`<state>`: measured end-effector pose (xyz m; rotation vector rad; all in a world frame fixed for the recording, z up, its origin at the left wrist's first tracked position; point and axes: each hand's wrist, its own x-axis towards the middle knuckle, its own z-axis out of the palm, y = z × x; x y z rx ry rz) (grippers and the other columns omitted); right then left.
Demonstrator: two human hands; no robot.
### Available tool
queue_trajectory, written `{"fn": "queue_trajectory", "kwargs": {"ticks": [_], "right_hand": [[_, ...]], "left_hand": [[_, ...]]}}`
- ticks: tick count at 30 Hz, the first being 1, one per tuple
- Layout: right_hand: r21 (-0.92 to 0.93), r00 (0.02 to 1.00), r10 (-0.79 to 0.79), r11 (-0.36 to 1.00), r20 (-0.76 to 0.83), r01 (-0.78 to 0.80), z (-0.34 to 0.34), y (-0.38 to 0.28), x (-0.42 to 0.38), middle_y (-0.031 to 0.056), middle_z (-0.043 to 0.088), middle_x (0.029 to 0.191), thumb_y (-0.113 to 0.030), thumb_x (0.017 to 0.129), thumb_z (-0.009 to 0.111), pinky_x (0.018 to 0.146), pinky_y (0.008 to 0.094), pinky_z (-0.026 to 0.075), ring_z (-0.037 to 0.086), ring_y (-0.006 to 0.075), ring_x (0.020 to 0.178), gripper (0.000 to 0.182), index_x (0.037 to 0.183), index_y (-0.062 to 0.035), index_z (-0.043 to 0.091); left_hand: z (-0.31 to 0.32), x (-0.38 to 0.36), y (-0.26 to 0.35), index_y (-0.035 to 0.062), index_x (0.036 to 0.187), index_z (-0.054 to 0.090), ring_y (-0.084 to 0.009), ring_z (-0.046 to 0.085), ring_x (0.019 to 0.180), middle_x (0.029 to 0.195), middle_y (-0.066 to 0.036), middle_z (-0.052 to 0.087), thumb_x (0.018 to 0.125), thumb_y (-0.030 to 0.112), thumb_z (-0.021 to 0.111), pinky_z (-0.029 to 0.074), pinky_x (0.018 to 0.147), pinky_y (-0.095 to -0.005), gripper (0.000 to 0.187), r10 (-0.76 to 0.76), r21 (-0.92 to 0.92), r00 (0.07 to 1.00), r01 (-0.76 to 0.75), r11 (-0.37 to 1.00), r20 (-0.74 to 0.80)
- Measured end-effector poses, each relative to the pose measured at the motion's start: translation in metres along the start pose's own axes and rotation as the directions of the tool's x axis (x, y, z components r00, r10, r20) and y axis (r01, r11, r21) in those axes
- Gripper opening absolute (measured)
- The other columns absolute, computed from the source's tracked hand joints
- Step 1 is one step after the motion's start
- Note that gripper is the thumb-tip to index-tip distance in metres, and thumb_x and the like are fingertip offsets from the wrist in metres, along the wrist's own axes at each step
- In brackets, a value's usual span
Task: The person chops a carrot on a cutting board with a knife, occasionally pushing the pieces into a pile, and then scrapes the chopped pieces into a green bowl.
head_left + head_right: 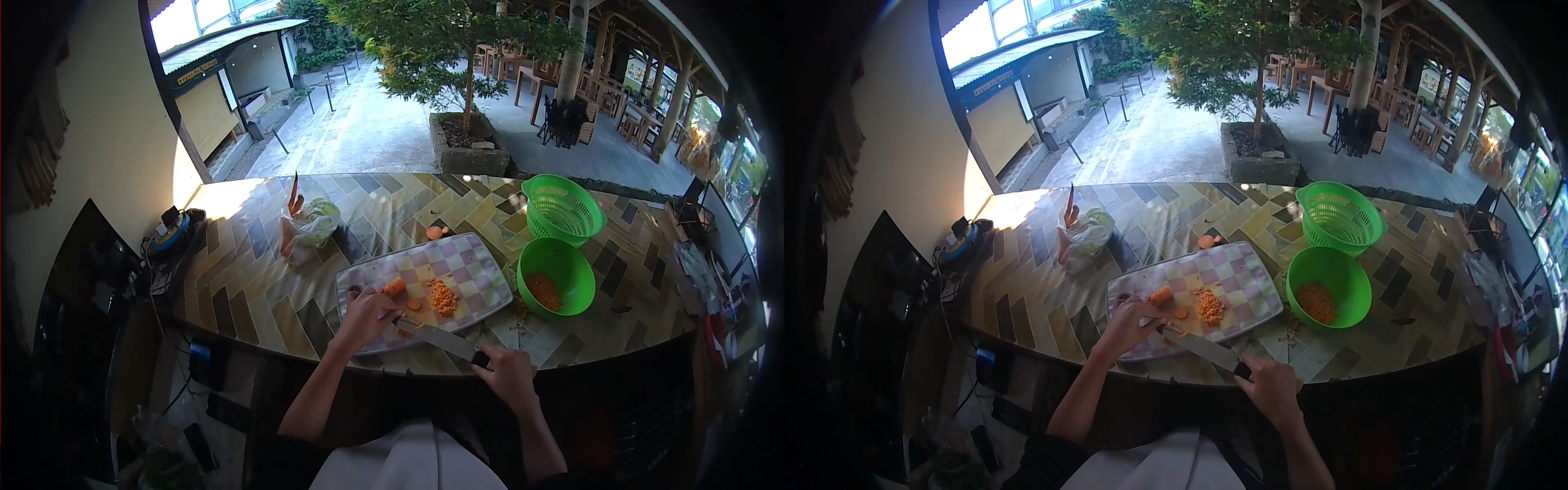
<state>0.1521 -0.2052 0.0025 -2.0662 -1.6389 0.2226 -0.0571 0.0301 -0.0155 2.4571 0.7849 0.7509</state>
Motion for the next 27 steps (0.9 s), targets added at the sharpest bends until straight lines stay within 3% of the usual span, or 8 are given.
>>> {"fn": "queue_trajectory", "kwargs": {"ticks": [2, 5, 8, 11, 17, 20, 23, 27], "right_hand": [[0.013, 1.000, 0.012, 1.000, -0.007, -0.012, -0.002, 0.002, -0.001, 0.0117, 0.067, 0.079, -0.023, 0.077, 0.076, 0.068, 0.0440, 0.051, 0.067, 0.0328, 0.076, 0.034, 0.104, -0.0067, 0.066], [0.003, 0.999, 0.042, 0.999, -0.014, -0.042, -0.006, 0.000, 0.001, 0.0120, 0.068, 0.079, -0.023, 0.073, 0.078, 0.070, 0.0421, 0.052, 0.068, 0.0322, 0.077, 0.031, 0.097, -0.0066, 0.068], [-0.013, 1.000, -0.005, 1.000, -0.005, 0.005, -0.005, 0.003, 0.001, 0.0112, 0.067, 0.078, -0.023, 0.075, 0.077, 0.068, 0.0443, 0.051, 0.068, 0.0331, 0.076, 0.033, 0.102, -0.0078, 0.065], [-0.017, 1.000, 0.010, 1.000, 0.019, -0.010, -0.009, 0.000, 0.001, 0.0110, 0.067, 0.077, -0.022, 0.075, 0.077, 0.068, 0.0446, 0.051, 0.067, 0.0333, 0.077, 0.032, 0.101, -0.0082, 0.065], [0.024, 0.996, 0.087, 0.996, 0.023, -0.087, -0.013, 0.005, -0.006, 0.0117, 0.068, 0.075, -0.025, 0.075, 0.079, 0.066, 0.0432, 0.051, 0.068, 0.0335, 0.074, 0.031, 0.098, -0.0079, 0.066], [0.079, 0.982, 0.190, 0.979, -0.014, -0.189, -0.014, 0.011, -0.010, 0.0134, 0.069, 0.076, -0.029, 0.076, 0.080, 0.066, 0.0410, 0.052, 0.069, 0.0333, 0.074, 0.033, 0.098, -0.0072, 0.067], [0.143, 0.969, 0.241, 0.962, -0.045, -0.233, -0.010, 0.017, -0.012, 0.0146, 0.070, 0.077, -0.030, 0.077, 0.081, 0.066, 0.0398, 0.052, 0.069, 0.0333, 0.075, 0.034, 0.097, -0.0065, 0.067], [0.188, 0.962, 0.265, 0.950, -0.067, -0.248, -0.003, 0.011, -0.012, 0.0148, 0.069, 0.075, -0.029, 0.077, 0.082, 0.066, 0.0382, 0.051, 0.069, 0.0310, 0.072, 0.034, 0.096, -0.0048, 0.067]], "left_hand": [[-0.014, 0.007, 0.019, 0.0059, 0.089, 0.076, -0.0261, 0.064, 0.087, 0.085, -0.008, 0.072, 0.081, 0.019, 0.077, 0.041, 0.087, -0.0380, 0.015, -0.032, 0.044, 0.999, 0.031, 0.999, 0.018], [-0.009, 0.016, 0.024, 0.0025, 0.090, 0.076, -0.0282, 0.065, 0.086, 0.088, -0.010, 0.072, 0.079, 0.022, 0.080, 0.046, 0.084, -0.0385, 0.023, 0.145, -0.146, 0.987, -0.133, 0.980, 0.073], [-0.001, 0.022, 0.025, -0.0014, 0.094, 0.075, -0.0247, 0.070, 0.080, 0.088, -0.011, 0.073, 0.078, 0.016, 0.081, 0.052, 0.075, -0.0358, 0.025, 0.096, -0.300, 0.966, -0.020, 0.954, 0.240], [-0.002, 0.029, 0.020, -0.0011, 0.096, 0.074, -0.0147, 0.069, 0.075, 0.085, -0.010, 0.073, 0.081, 0.010, 0.077, 0.054, 0.069, -0.0309, 0.018, -0.030, -0.468, 0.895, 0.261, 0.844, 0.445], [-0.002, 0.029, -0.016, -0.0005, 0.098, 0.075, -0.0169, 0.072, 0.076, 0.085, -0.012, 0.075, 0.081, 0.003, 0.075, 0.054, 0.068, -0.0306, 0.018, -0.064, -0.436, 0.984, 0.132, 0.890, 0.167], [-0.007, 0.020, -0.015, 0.0015, 0.097, 0.076, -0.0201, 0.072, 0.074, 0.086, -0.015, 0.074, 0.079, 0.003, 0.075, 0.053, 0.069, -0.0323, 0.018, -0.099, -0.336, 0.983, 0.147, 0.930, 0.154], [-0.018, 0.012, -0.005, 0.0056, 0.097, 0.078, -0.0206, 0.072, 0.076, 0.091, -0.012, 0.075, 0.078, 0.007, 0.076, 0.053, 0.072, -0.0322, 0.018, 0.067, -0.213, 0.959, -0.008, 0.977, 0.276], [-0.011, 0.012, -0.002, 0.0034, 0.096, 0.076, -0.0234, 0.070, 0.074, 0.086, -0.014, 0.073, 0.076, 0.004, 0.075, 0.052, 0.071, -0.0329, 0.020, -0.012, -0.163, 0.980, 0.045, 0.986, 0.198]]}}
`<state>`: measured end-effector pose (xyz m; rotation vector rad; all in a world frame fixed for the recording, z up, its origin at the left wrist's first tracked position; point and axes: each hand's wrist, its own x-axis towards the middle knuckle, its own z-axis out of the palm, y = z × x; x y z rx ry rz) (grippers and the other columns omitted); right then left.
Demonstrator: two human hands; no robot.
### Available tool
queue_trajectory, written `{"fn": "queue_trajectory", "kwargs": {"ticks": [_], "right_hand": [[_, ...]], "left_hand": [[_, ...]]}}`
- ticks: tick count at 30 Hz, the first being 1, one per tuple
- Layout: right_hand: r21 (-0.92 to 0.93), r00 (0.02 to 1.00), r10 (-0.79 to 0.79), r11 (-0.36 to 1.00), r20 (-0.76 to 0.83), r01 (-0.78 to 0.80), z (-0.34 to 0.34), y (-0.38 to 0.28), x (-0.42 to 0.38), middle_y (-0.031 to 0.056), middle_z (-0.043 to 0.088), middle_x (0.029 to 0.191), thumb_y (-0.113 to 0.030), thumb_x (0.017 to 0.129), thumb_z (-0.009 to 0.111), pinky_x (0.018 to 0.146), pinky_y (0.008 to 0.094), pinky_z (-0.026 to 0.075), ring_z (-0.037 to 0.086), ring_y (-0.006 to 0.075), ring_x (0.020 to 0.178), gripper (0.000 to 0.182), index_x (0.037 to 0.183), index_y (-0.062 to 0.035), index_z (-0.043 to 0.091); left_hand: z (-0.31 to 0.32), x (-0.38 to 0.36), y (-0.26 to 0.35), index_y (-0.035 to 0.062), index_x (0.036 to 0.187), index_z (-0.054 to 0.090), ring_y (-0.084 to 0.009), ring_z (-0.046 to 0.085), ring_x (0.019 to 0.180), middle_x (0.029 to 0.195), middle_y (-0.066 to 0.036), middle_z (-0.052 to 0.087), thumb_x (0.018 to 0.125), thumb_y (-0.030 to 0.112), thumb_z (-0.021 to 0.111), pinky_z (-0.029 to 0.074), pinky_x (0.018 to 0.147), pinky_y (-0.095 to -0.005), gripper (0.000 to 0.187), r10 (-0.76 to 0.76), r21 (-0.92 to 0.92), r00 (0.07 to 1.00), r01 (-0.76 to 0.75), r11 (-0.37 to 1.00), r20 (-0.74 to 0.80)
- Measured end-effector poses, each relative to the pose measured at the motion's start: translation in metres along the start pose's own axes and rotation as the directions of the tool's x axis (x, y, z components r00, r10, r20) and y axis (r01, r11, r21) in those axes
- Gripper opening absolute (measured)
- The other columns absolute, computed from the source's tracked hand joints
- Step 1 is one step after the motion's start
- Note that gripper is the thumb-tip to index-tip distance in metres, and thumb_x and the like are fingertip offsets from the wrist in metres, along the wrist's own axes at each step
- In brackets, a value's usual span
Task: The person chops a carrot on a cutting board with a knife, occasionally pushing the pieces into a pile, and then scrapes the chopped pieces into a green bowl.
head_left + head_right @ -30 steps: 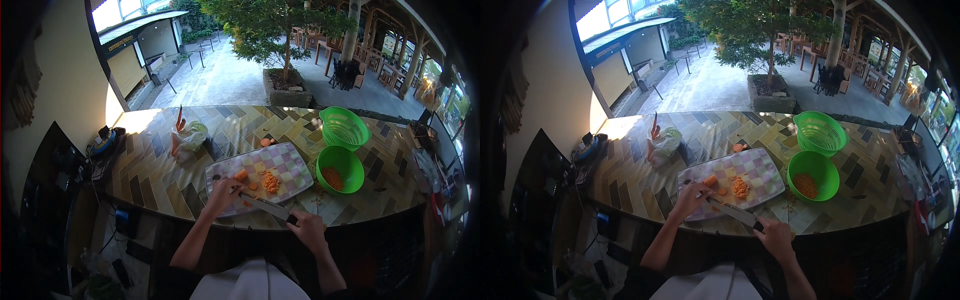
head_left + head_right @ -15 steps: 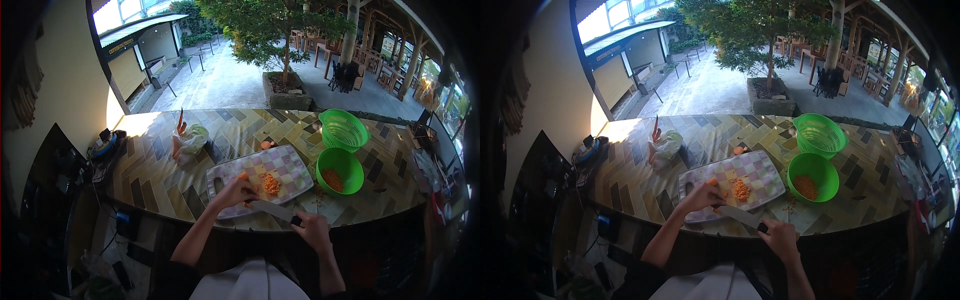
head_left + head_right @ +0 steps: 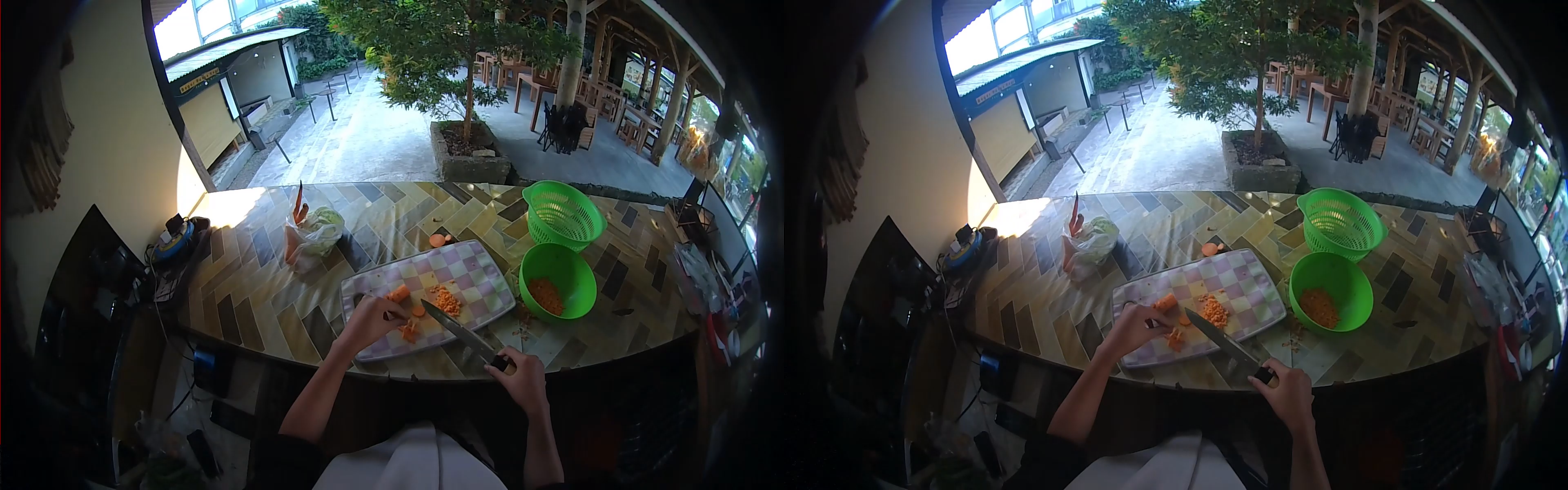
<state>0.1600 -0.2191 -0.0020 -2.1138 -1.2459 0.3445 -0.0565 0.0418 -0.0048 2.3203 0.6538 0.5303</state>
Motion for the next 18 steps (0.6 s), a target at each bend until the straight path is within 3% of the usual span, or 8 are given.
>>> {"fn": "queue_trajectory", "kwargs": {"ticks": [6, 9, 11, 12, 15, 18], "right_hand": [[0.127, 1.000, -0.010, 0.992, -0.013, 0.012, 0.013, -0.010, -0.005, 0.0112, 0.062, 0.066, -0.023, 0.077, 0.082, 0.060, 0.0320, 0.047, 0.059, 0.0179, 0.058, 0.031, 0.093, -0.0014, 0.067], [0.145, 0.999, -0.032, 0.989, -0.033, 0.036, 0.016, -0.012, -0.006, 0.0102, 0.061, 0.065, -0.024, 0.077, 0.082, 0.058, 0.0313, 0.045, 0.057, 0.0164, 0.057, 0.032, 0.093, -0.0011, 0.066], [0.138, 0.999, -0.034, 0.990, 0.009, 0.032, 0.015, -0.009, -0.004, 0.0128, 0.064, 0.069, -0.029, 0.078, 0.081, 0.060, 0.0343, 0.048, 0.063, 0.0235, 0.061, 0.035, 0.095, -0.0017, 0.068], [0.134, 0.999, -0.035, 0.990, 0.031, 0.031, 0.015, -0.008, -0.002, 0.0141, 0.066, 0.071, -0.032, 0.079, 0.080, 0.061, 0.0358, 0.049, 0.066, 0.0271, 0.064, 0.036, 0.097, -0.0020, 0.069], [0.128, 0.994, 0.006, 0.992, 0.109, -0.020, 0.009, -0.012, 0.004, 0.0128, 0.064, 0.068, -0.031, 0.083, 0.077, 0.059, 0.0349, 0.047, 0.063, 0.0235, 0.061, 0.035, 0.096, -0.0003, 0.068], [0.314, 0.988, 0.039, 0.946, 0.152, -0.086, 0.016, -0.004, 0.006, 0.0100, 0.060, 0.063, -0.030, 0.089, 0.071, 0.056, 0.0339, 0.044, 0.060, 0.0187, 0.057, 0.033, 0.094, 0.0016, 0.067]], "left_hand": [[-0.002, 0.014, 0.023, -0.0031, 0.088, 0.071, -0.0243, 0.070, 0.073, 0.079, -0.017, 0.070, 0.076, 0.003, 0.074, 0.052, 0.068, -0.0353, 0.014, 0.025, -0.073, 0.997, -0.030, 0.997, -0.073], [0.009, 0.023, 0.016, -0.0071, 0.085, 0.067, -0.0250, 0.070, 0.072, 0.078, -0.017, 0.070, 0.078, 0.003, 0.072, 0.052, 0.067, -0.0364, 0.013, 0.045, -0.042, 0.998, -0.047, 0.998, -0.043], [0.023, 0.029, -0.003, -0.0085, 0.083, 0.065, -0.0251, 0.071, 0.073, 0.079, -0.018, 0.070, 0.079, 0.002, 0.070, 0.052, 0.067, -0.0365, 0.012, 0.052, 0.016, 0.999, -0.052, 0.999, -0.016], [0.023, 0.029, 0.002, -0.0080, 0.086, 0.066, -0.0275, 0.071, 0.073, 0.077, -0.019, 0.070, 0.080, -0.001, 0.066, 0.053, 0.066, -0.0365, 0.009, 0.013, -0.081, 1.000, -0.013, 0.997, 0.003], [0.028, 0.032, 0.007, -0.0078, 0.086, 0.067, -0.0309, 0.071, 0.073, 0.076, -0.020, 0.070, 0.078, -0.001, 0.065, 0.054, 0.067, -0.0375, 0.011, -0.078, -0.205, 0.996, 0.087, 0.975, 0.052], [0.026, 0.035, 0.011, -0.0073, 0.087, 0.069, -0.0313, 0.071, 0.072, 0.078, -0.019, 0.070, 0.077, 0.001, 0.064, 0.054, 0.067, -0.0377, 0.014, -0.083, -0.092, 0.987, 0.096, 0.991, 0.138]]}}
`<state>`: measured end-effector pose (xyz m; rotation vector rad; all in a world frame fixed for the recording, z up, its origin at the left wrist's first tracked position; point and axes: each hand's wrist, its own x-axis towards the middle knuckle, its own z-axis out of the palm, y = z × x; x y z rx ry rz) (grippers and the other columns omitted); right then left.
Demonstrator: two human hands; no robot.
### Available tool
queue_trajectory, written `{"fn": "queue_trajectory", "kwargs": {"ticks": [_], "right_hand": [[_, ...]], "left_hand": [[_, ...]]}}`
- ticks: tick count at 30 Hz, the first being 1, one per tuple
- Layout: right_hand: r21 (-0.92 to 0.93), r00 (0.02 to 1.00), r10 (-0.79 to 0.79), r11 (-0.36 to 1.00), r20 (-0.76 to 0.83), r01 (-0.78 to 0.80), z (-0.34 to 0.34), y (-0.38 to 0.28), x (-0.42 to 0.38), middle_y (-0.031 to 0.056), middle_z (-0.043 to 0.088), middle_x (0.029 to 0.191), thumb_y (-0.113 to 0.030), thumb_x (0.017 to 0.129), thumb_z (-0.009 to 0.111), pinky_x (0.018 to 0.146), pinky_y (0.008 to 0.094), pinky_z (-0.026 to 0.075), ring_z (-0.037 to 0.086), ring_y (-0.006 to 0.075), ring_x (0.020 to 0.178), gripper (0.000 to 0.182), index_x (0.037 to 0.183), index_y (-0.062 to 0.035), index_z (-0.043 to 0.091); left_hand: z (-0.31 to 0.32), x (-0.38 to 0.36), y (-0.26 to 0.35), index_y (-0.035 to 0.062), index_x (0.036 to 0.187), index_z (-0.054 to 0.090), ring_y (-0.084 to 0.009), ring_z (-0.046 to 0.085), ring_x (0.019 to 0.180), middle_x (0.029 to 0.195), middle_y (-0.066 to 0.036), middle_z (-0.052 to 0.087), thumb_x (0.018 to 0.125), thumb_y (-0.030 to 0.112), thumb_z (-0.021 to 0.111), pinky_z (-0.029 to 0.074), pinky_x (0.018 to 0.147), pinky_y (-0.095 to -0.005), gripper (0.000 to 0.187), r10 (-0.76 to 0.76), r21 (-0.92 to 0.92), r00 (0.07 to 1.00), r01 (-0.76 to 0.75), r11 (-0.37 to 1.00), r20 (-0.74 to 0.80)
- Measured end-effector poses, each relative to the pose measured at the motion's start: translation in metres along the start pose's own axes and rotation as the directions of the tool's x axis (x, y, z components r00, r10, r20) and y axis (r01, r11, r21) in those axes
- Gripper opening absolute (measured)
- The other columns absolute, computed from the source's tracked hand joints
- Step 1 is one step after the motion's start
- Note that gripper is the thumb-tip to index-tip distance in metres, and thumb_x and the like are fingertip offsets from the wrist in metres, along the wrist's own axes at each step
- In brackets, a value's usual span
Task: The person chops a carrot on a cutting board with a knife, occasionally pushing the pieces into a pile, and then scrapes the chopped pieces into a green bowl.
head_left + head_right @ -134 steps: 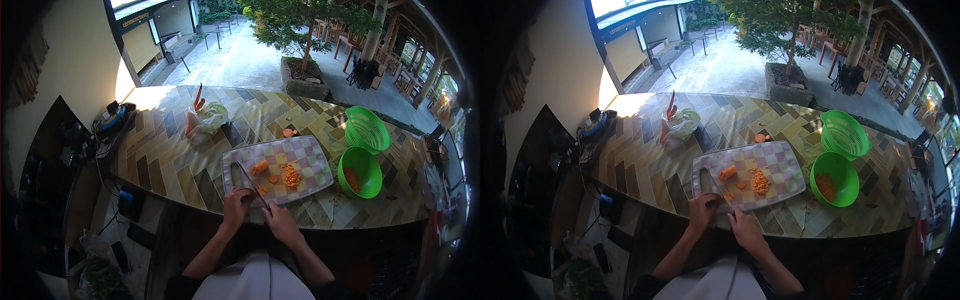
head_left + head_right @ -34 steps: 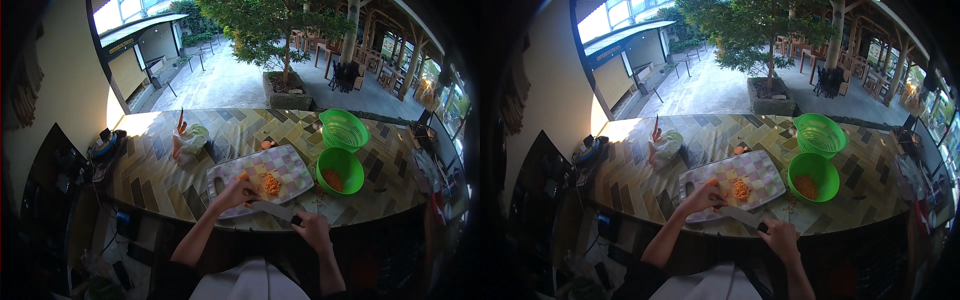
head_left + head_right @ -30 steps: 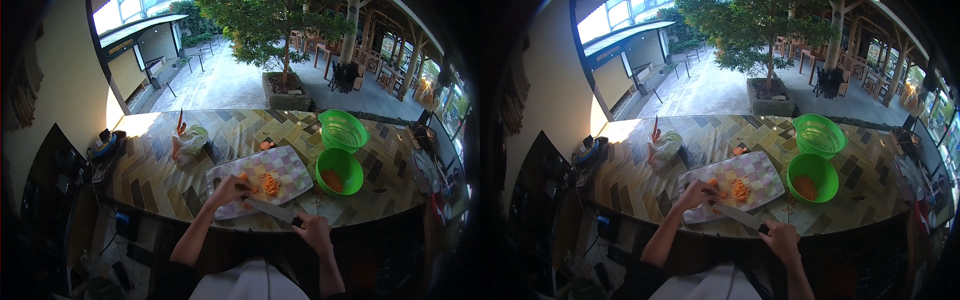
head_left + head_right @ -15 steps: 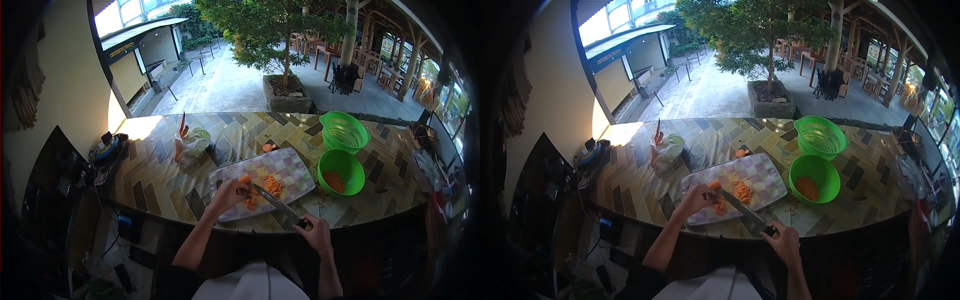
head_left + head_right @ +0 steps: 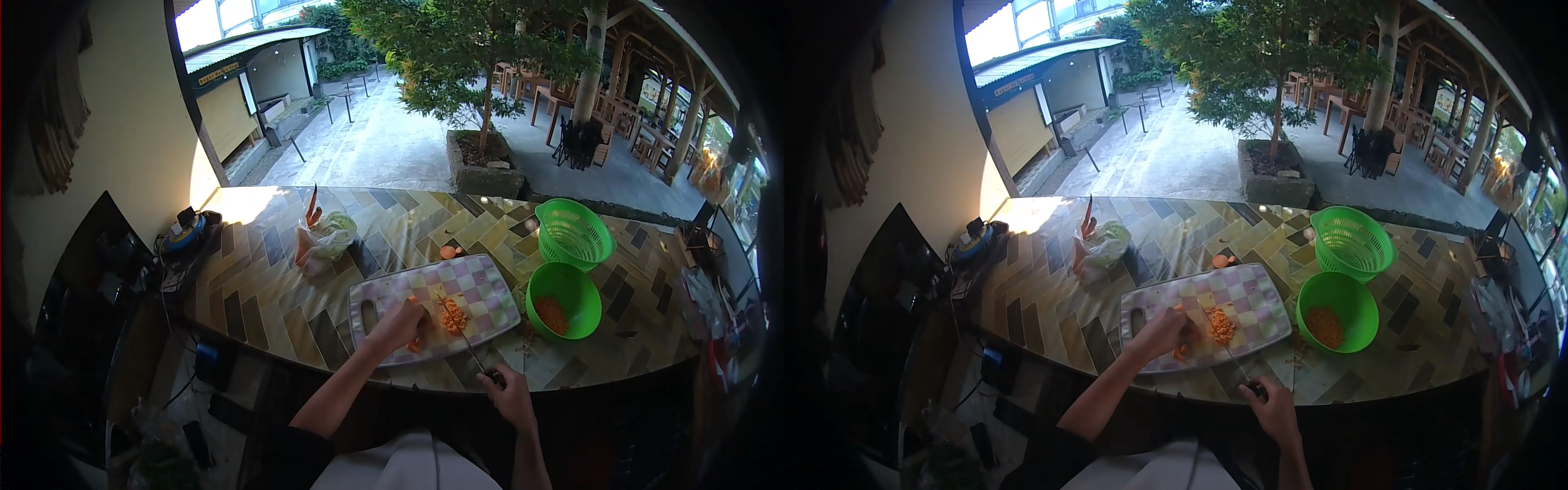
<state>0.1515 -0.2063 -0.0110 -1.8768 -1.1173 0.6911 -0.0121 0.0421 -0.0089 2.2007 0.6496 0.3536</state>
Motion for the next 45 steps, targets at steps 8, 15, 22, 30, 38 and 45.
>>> {"fn": "queue_trajectory", "kwargs": {"ticks": [8, 15, 22, 30, 38, 45], "right_hand": [[0.135, 0.937, 0.216, 0.956, 0.273, -0.260, -0.001, -0.032, -0.015, 0.0031, 0.054, 0.056, -0.031, 0.100, 0.057, 0.044, 0.0261, 0.039, 0.051, 0.0090, 0.045, 0.033, 0.087, -0.0006, 0.057], [-0.163, 0.948, -0.034, 0.983, 0.315, 0.089, 0.027, -0.021, -0.009, 0.0143, 0.060, 0.061, -0.031, 0.099, 0.056, 0.055, 0.0383, 0.046, 0.061, 0.0263, 0.055, 0.036, 0.090, 0.0028, 0.061], [-0.271, 0.982, -0.027, 0.959, 0.185, 0.077, 0.031, -0.029, -0.004, 0.0286, 0.064, 0.080, -0.034, 0.099, 0.054, 0.072, 0.0535, 0.047, 0.062, 0.0474, 0.082, 0.039, 0.093, 0.0033, 0.061], [-0.137, 0.981, 0.003, 0.990, 0.196, 0.025, 0.040, -0.034, -0.019, 0.0254, 0.061, 0.068, -0.028, 0.099, 0.056, 0.063, 0.0474, 0.046, 0.060, 0.0468, 0.070, 0.034, 0.094, 0.0050, 0.060], [-0.300, 0.986, -0.015, 0.952, 0.167, 0.065, 0.049, -0.036, -0.024, 0.0266, 0.064, 0.078, -0.033, 0.100, 0.052, 0.069, 0.0547, 0.045, 0.062, 0.0470, 0.078, 0.036, 0.100, 0.0030, 0.059], [-0.442, 0.971, 0.068, 0.896, 0.231, 0.042, 0.050, -0.050, -0.026, 0.0272, 0.063, 0.075, -0.032, 0.102, 0.048, 0.068, 0.0557, 0.048, 0.063, 0.0474, 0.076, 0.034, 0.098, 0.0012, 0.052]], "left_hand": [[-0.007, -0.030, 0.005, -0.0027, 0.097, 0.074, -0.0223, 0.072, 0.071, 0.085, -0.017, 0.073, 0.080, 0.008, 0.071, 0.055, 0.067, -0.0318, 0.020, 0.008, 0.008, 0.841, -0.004, 1.000, -0.540], [-0.003, -0.096, -0.011, 0.0033, 0.102, 0.076, -0.0177, 0.073, 0.082, 0.090, -0.015, 0.075, 0.086, 0.007, 0.071, 0.057, 0.074, -0.0263, 0.017, -0.320, -0.294, 0.856, 0.210, 0.933, -0.406], [0.021, -0.086, -0.018, 0.0019, 0.095, 0.076, -0.0307, 0.066, 0.082, 0.086, -0.014, 0.071, 0.081, 0.007, 0.073, 0.053, 0.075, -0.0373, 0.015, -0.034, 0.041, 0.859, 0.064, 0.997, -0.511], [0.031, -0.090, -0.016, 0.0003, 0.096, 0.074, -0.0296, 0.064, 0.092, 0.096, -0.013, 0.070, 0.080, 0.003, 0.072, 0.054, 0.080, -0.0366, 0.017, -0.025, 0.039, 0.865, 0.051, 0.998, -0.502], [0.038, -0.078, -0.018, 0.0022, 0.096, 0.074, -0.0302, 0.063, 0.094, 0.095, -0.012, 0.069, 0.078, 0.004, 0.072, 0.053, 0.081, -0.0377, 0.019, 0.025, 0.125, 0.843, 0.050, 0.991, -0.538], [0.037, -0.078, -0.010, 0.0024, 0.093, 0.075, -0.0292, 0.063, 0.093, 0.094, -0.010, 0.068, 0.079, 0.010, 0.075, 0.052, 0.081, -0.0379, 0.016, 0.035, 0.141, 0.831, 0.053, 0.989, -0.556]]}}
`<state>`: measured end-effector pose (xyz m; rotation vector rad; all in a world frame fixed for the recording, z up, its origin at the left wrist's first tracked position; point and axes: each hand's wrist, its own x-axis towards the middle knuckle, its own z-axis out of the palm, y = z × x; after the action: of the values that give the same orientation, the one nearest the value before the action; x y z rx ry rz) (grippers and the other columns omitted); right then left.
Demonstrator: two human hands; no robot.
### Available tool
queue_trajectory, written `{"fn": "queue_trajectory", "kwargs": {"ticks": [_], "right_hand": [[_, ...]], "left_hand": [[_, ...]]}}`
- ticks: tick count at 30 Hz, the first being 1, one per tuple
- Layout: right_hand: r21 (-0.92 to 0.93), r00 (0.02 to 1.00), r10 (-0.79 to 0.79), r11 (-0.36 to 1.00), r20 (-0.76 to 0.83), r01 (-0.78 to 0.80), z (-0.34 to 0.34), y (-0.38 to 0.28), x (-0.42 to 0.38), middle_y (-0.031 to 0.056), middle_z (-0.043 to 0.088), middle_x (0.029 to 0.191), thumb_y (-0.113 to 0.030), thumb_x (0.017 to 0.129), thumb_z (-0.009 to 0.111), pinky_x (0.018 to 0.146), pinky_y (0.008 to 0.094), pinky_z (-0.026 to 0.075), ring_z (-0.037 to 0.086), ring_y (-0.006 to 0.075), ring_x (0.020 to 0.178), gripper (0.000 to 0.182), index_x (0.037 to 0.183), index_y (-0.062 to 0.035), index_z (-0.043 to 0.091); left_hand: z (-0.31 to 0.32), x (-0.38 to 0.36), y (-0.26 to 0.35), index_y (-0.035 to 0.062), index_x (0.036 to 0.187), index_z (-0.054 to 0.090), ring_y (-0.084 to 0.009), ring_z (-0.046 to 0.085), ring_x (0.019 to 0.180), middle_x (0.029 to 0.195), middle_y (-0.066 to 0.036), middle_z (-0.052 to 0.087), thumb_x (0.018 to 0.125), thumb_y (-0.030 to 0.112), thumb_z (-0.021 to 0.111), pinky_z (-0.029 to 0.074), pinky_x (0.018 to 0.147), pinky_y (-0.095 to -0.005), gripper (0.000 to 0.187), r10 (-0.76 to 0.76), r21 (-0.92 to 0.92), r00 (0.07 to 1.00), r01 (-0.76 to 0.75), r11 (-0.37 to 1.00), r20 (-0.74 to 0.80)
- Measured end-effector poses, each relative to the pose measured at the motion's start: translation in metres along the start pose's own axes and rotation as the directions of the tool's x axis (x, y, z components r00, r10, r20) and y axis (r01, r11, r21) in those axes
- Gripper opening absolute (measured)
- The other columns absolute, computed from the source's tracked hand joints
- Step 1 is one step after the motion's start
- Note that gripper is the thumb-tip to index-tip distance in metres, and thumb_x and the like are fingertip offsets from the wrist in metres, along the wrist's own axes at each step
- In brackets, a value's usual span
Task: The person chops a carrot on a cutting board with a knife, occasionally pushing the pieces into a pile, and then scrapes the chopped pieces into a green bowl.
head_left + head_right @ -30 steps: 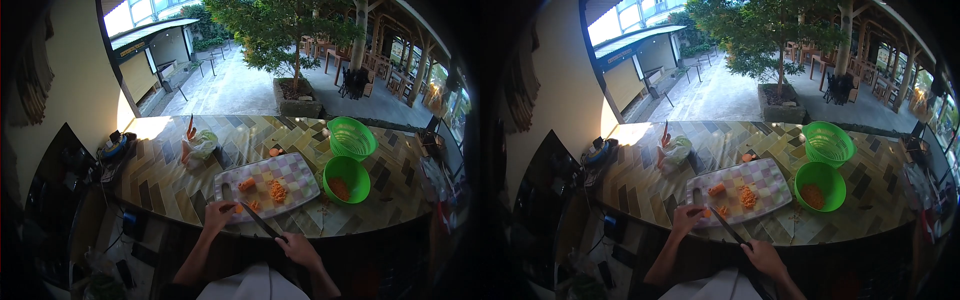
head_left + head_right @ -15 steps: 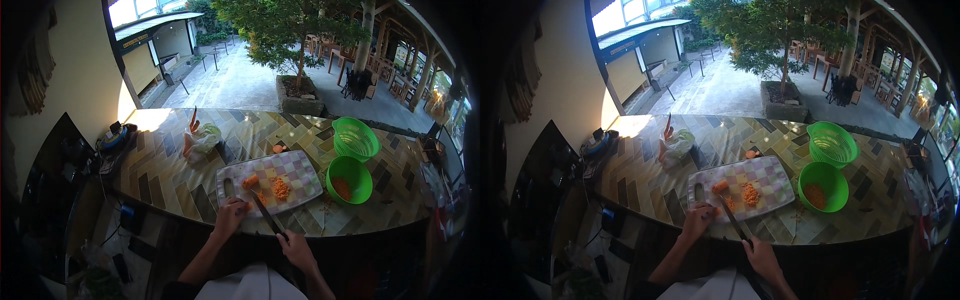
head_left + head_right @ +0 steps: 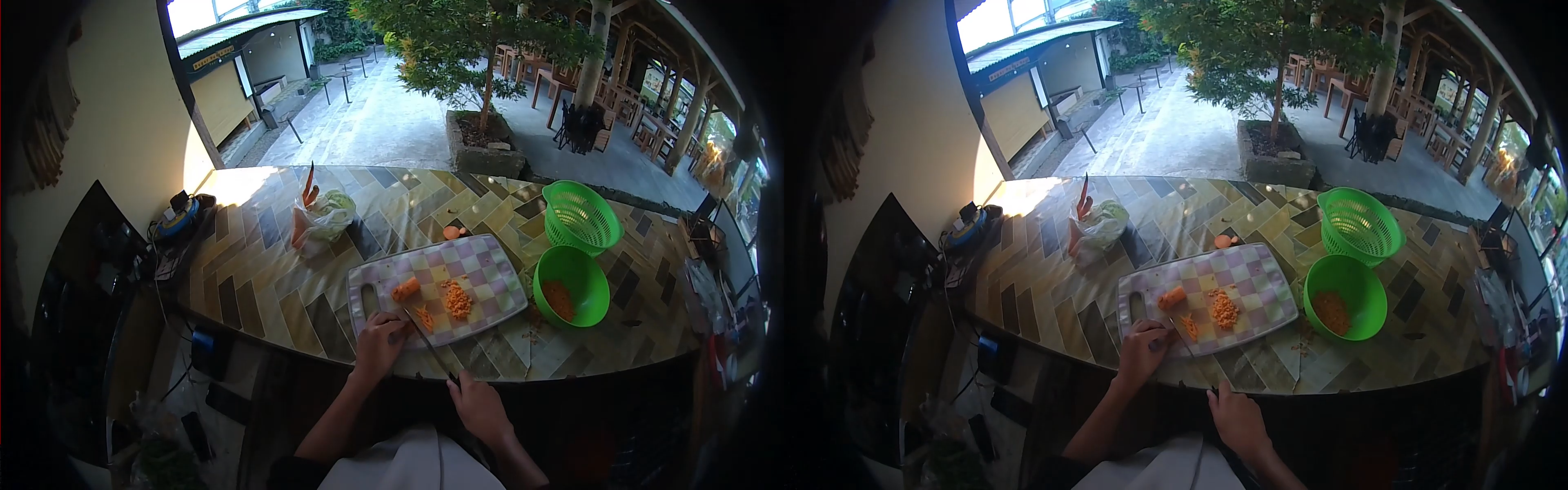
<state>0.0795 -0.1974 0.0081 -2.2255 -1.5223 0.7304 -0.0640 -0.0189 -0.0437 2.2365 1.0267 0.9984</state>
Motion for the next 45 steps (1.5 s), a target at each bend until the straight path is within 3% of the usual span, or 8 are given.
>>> {"fn": "queue_trajectory", "kwargs": {"ticks": [5, 11, 17, 26, 32, 35, 41, 45], "right_hand": [[-0.080, 0.999, 0.017, 0.997, 0.043, -0.013, -0.002, -0.006, 0.004, 0.0266, 0.064, 0.074, -0.031, 0.102, 0.048, 0.066, 0.0555, 0.051, 0.064, 0.0466, 0.075, 0.032, 0.097, 0.0005, 0.050], [-0.167, 0.997, -0.061, 0.985, -0.048, 0.052, 0.009, -0.009, 0.018, 0.0229, 0.065, 0.071, -0.030, 0.102, 0.048, 0.063, 0.0524, 0.053, 0.067, 0.0431, 0.071, 0.030, 0.097, -0.0007, 0.050], [0.046, 0.994, -0.086, 0.995, -0.064, 0.089, 0.011, 0.006, 0.018, 0.0271, 0.062, 0.071, -0.029, 0.102, 0.048, 0.064, 0.0556, 0.049, 0.062, 0.0481, 0.071, 0.031, 0.096, 0.0010, 0.050], [-0.104, 0.999, -0.031, 0.994, 0.015, 0.032, 0.009, -0.010, 0.010, 0.0235, 0.065, 0.072, -0.030, 0.102, 0.048, 0.064, 0.0523, 0.053, 0.067, 0.0436, 0.072, 0.028, 0.098, -0.0015, 0.048], [-0.129, 0.998, -0.050, 0.991, -0.026, 0.046, 0.014, -0.017, 0.023, 0.0221, 0.066, 0.072, -0.029, 0.102, 0.048, 0.065, 0.0517, 0.053, 0.068, 0.0417, 0.073, 0.028, 0.096, -0.0016, 0.048], [-0.085, 0.994, -0.093, 0.992, -0.060, 0.088, 0.020, -0.013, 0.036, 0.0236, 0.065, 0.072, -0.029, 0.102, 0.048, 0.065, 0.0531, 0.052, 0.066, 0.0436, 0.073, 0.029, 0.096, -0.0004, 0.049], [0.200, 0.993, -0.113, 0.973, -0.040, 0.119, 0.010, 0.002, 0.033, 0.0296, 0.061, 0.073, -0.028, 0.102, 0.049, 0.067, 0.0577, 0.044, 0.060, 0.0507, 0.075, 0.032, 0.093, 0.0031, 0.049], [0.079, 0.992, -0.123, 0.989, -0.038, 0.125, 0.012, 0.001, 0.026, 0.0272, 0.063, 0.071, -0.029, 0.103, 0.046, 0.065, 0.0550, 0.049, 0.063, 0.0471, 0.073, 0.032, 0.096, 0.0021, 0.049]], "left_hand": [[0.002, 0.000, -0.003, 0.0027, 0.093, 0.075, -0.0287, 0.063, 0.092, 0.094, -0.010, 0.069, 0.079, 0.011, 0.076, 0.052, 0.081, -0.0376, 0.016, 0.015, -0.006, 1.000, -0.015, 1.000, -0.011], [0.004, 0.000, -0.007, 0.0033, 0.090, 0.076, -0.0284, 0.064, 0.089, 0.092, -0.010, 0.070, 0.079, 0.012, 0.077, 0.052, 0.078, -0.0369, 0.015, 0.022, -0.012, 0.999, -0.023, 1.000, -0.029], [0.005, 0.000, -0.004, 0.0041, 0.086, 0.076, -0.0280, 0.064, 0.085, 0.088, -0.010, 0.070, 0.077, 0.015, 0.080, 0.052, 0.075, -0.0363, 0.015, 0.004, -0.005, 0.998, -0.004, 1.000, -0.064], [0.007, -0.001, -0.011, 0.0042, 0.089, 0.076, -0.0286, 0.064, 0.088, 0.091, -0.010, 0.069, 0.078, 0.012, 0.078, 0.052, 0.078, -0.0374, 0.014, 0.016, -0.005, 0.999, -0.016, 1.000, -0.033], [0.004, 0.000, -0.009, 0.0047, 0.090, 0.077, -0.0290, 0.063, 0.088, 0.091, -0.010, 0.069, 0.080, 0.012, 0.075, 0.051, 0.078, -0.0379, 0.012, 0.019, 0.006, 1.000, -0.019, 1.000, -0.003], [-0.001, 0.000, -0.002, 0.0046, 0.090, 0.077, -0.0294, 0.062, 0.088, 0.091, -0.010, 0.069, 0.083, 0.013, 0.072, 0.051, 0.078, -0.0379, 0.012, 0.014, 0.052, 0.999, -0.016, 0.999, 0.042], [-0.001, -0.001, -0.002, 0.0045, 0.090, 0.077, -0.0298, 0.062, 0.088, 0.093, -0.010, 0.070, 0.085, 0.015, 0.071, 0.050, 0.079, -0.0378, 0.013, -0.014, 0.012, 1.000, 0.014, 1.000, 0.022], [0.002, -0.002, -0.002, 0.0045, 0.090, 0.077, -0.0298, 0.062, 0.088, 0.092, -0.010, 0.070, 0.085, 0.016, 0.072, 0.050, 0.079, -0.0379, 0.013, -0.017, 0.005, 1.000, 0.017, 1.000, -0.003]]}}
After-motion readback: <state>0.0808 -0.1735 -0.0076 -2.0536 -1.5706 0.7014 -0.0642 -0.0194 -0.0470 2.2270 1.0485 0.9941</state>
